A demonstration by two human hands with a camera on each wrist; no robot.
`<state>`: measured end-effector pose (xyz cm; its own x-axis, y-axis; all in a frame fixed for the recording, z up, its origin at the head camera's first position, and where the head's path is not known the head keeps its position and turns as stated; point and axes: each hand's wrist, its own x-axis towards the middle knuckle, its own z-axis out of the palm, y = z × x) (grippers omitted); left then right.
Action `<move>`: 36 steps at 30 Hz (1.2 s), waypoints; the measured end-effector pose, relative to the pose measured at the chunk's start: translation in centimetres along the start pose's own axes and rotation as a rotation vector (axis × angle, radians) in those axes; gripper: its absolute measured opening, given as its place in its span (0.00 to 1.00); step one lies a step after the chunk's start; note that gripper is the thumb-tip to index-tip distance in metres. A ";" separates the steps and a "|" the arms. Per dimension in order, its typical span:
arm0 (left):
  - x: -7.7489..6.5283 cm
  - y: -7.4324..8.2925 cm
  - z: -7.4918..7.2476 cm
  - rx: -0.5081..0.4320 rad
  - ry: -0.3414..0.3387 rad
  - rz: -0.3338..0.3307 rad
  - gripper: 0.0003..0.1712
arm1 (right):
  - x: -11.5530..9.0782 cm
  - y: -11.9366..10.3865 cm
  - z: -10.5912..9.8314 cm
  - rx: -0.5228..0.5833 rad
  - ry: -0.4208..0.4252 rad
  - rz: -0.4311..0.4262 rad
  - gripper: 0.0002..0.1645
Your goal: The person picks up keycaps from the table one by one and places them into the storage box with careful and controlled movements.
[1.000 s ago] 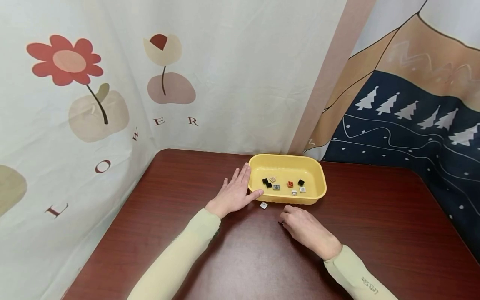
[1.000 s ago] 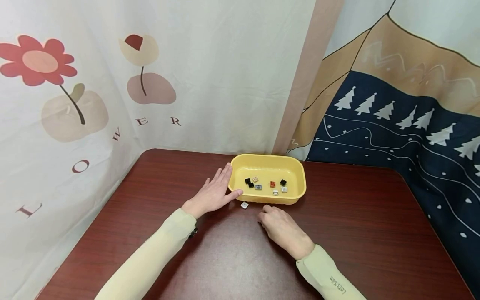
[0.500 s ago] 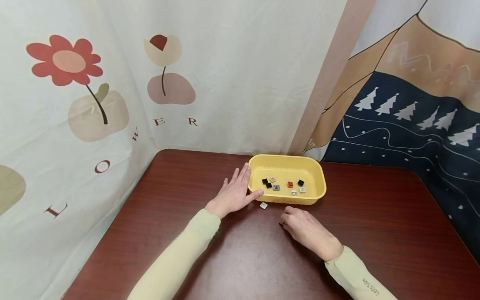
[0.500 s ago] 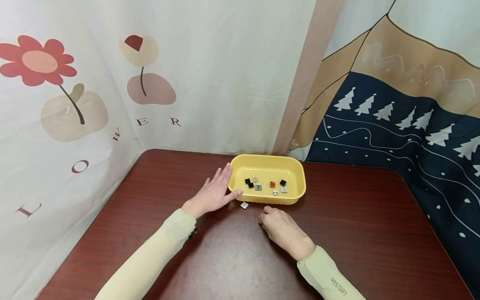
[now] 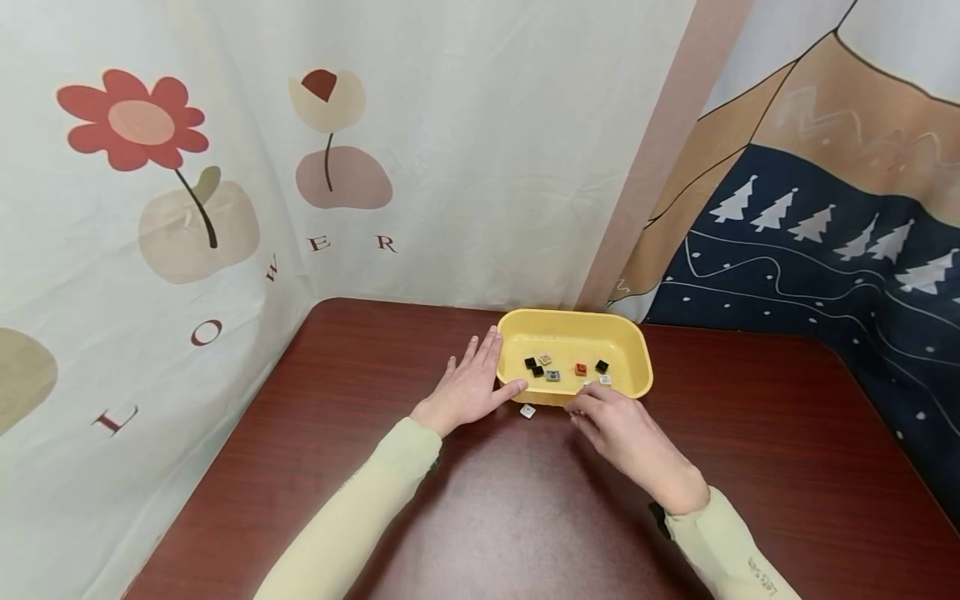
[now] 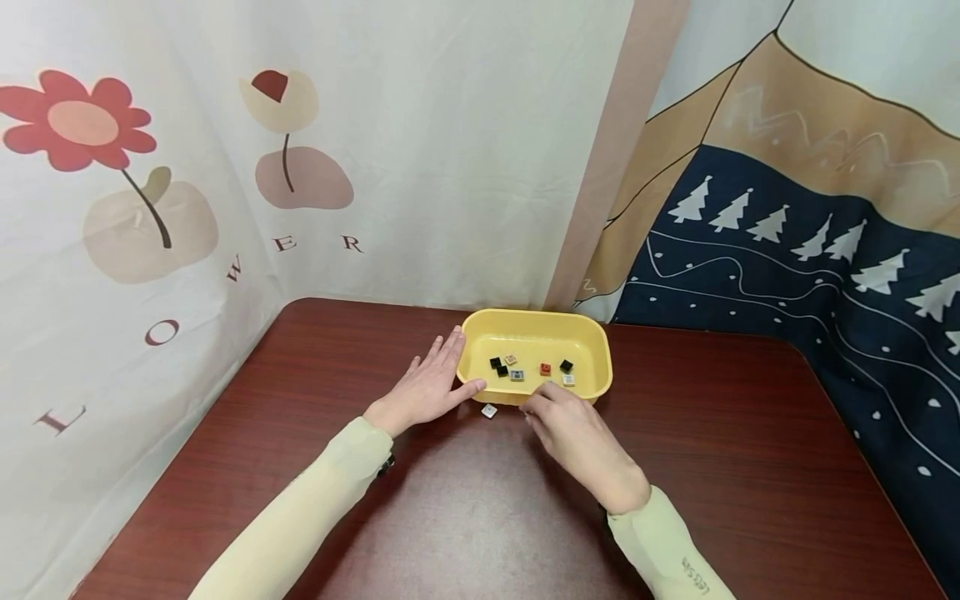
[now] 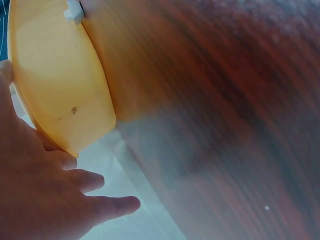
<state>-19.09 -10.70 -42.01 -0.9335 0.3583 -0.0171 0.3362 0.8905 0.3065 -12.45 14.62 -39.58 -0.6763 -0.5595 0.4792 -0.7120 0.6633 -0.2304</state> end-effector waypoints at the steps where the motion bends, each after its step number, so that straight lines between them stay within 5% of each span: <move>1: 0.0 0.0 0.0 0.001 -0.001 0.000 0.58 | 0.2 0.1 -0.1 -0.002 0.025 0.001 0.10; 13: -0.1 0.1 -0.1 -0.006 -0.002 0.002 0.58 | 1.9 1.3 -0.6 -0.003 0.134 0.177 0.11; 36: -0.2 0.2 -0.2 -0.004 -0.015 -0.012 0.58 | 4.5 4.0 1.7 0.006 -0.019 0.403 0.08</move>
<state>-18.88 -10.67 -41.75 -0.9355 0.3516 -0.0354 0.3242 0.8938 0.3100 -18.67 13.90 -39.77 -0.9049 -0.2640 0.3337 -0.3898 0.8288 -0.4014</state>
